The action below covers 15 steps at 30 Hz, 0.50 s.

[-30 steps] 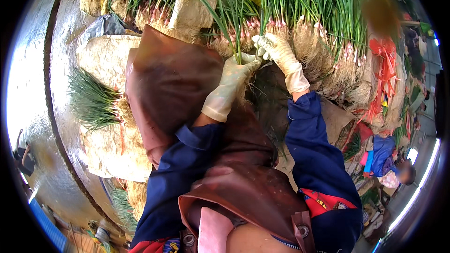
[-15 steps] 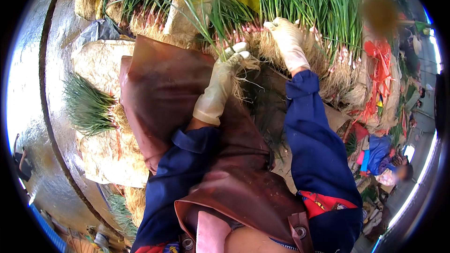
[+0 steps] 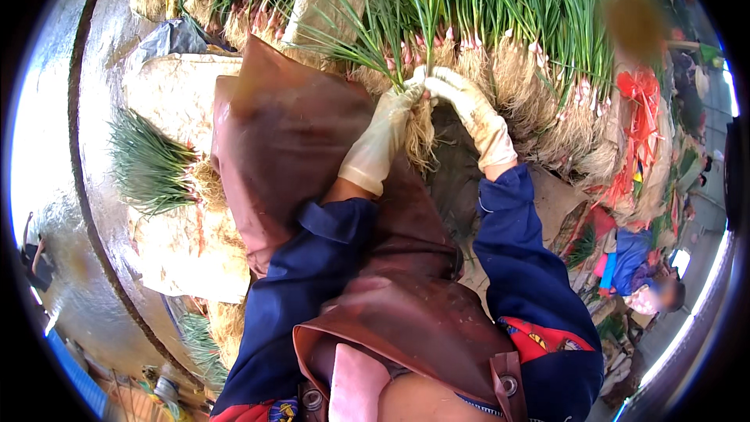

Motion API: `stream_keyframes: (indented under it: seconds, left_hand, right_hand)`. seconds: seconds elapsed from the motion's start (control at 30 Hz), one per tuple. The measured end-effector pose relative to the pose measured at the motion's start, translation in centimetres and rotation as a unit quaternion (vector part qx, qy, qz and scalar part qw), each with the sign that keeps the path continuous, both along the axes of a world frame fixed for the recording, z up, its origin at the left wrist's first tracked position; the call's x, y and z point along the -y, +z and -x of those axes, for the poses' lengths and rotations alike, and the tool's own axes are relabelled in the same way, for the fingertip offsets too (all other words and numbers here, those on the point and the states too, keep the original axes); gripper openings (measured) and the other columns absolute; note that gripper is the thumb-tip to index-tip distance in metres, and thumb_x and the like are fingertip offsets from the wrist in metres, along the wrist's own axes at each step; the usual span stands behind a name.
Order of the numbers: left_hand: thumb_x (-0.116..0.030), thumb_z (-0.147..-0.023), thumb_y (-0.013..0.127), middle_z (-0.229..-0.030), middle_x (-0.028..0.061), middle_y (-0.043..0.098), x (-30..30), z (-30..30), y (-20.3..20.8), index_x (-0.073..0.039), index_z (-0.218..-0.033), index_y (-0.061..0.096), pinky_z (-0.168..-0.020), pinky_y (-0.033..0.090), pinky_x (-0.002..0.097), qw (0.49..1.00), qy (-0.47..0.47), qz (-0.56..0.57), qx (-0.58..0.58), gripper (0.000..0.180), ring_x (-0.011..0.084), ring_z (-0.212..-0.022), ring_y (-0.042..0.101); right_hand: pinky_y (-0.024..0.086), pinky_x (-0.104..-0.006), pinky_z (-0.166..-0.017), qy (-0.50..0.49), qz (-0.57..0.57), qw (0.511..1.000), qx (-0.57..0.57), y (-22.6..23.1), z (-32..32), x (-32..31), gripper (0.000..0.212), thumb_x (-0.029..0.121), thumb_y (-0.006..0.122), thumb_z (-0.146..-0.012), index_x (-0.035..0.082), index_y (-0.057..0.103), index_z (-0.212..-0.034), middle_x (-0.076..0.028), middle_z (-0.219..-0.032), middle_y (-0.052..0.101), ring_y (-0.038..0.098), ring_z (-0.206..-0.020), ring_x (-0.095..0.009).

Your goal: The person sorts bundles of green stalks by hand, pulling individual stalks from a pile and grouping them while sitting on the ground in a processing area.

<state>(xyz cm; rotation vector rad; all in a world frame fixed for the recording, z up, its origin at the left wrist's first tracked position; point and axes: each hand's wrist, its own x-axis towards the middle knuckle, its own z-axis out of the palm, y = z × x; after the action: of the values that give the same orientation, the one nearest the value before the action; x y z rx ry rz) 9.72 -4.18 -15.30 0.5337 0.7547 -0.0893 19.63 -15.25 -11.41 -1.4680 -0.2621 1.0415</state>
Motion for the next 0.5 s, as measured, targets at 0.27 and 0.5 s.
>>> stream_keyframes:
  seconds: [0.27,0.5]
  left_hand:
    - [-0.014,-0.088,0.060,-0.090,0.0039,0.065,0.1,0.7,0.2,-0.002,-0.102,0.063,-0.064,0.046,0.0212,0.994,0.023,0.041,0.097,0.019,0.0111,-0.073,0.057]
    - [-0.015,-0.087,0.060,-0.087,0.0055,0.065,0.4,1.4,1.5,-0.001,-0.101,0.063,-0.061,0.048,0.0210,0.992,-0.095,0.068,0.040,0.020,0.0130,-0.072,0.060]
  right_hand:
    - [0.051,-0.0269,-0.058,0.034,0.148,0.944,0.292,-2.0,-1.0,-2.3,0.024,0.027,0.061,-0.088,0.004,0.062,-0.094,-0.005,-0.087,0.065,0.064,-0.068,-0.016]
    - [0.047,-0.0337,-0.060,-0.054,0.182,0.916,0.354,-4.4,1.7,1.4,0.019,0.024,0.053,-0.087,0.005,0.056,-0.086,-0.010,-0.074,0.059,0.060,-0.064,-0.024]
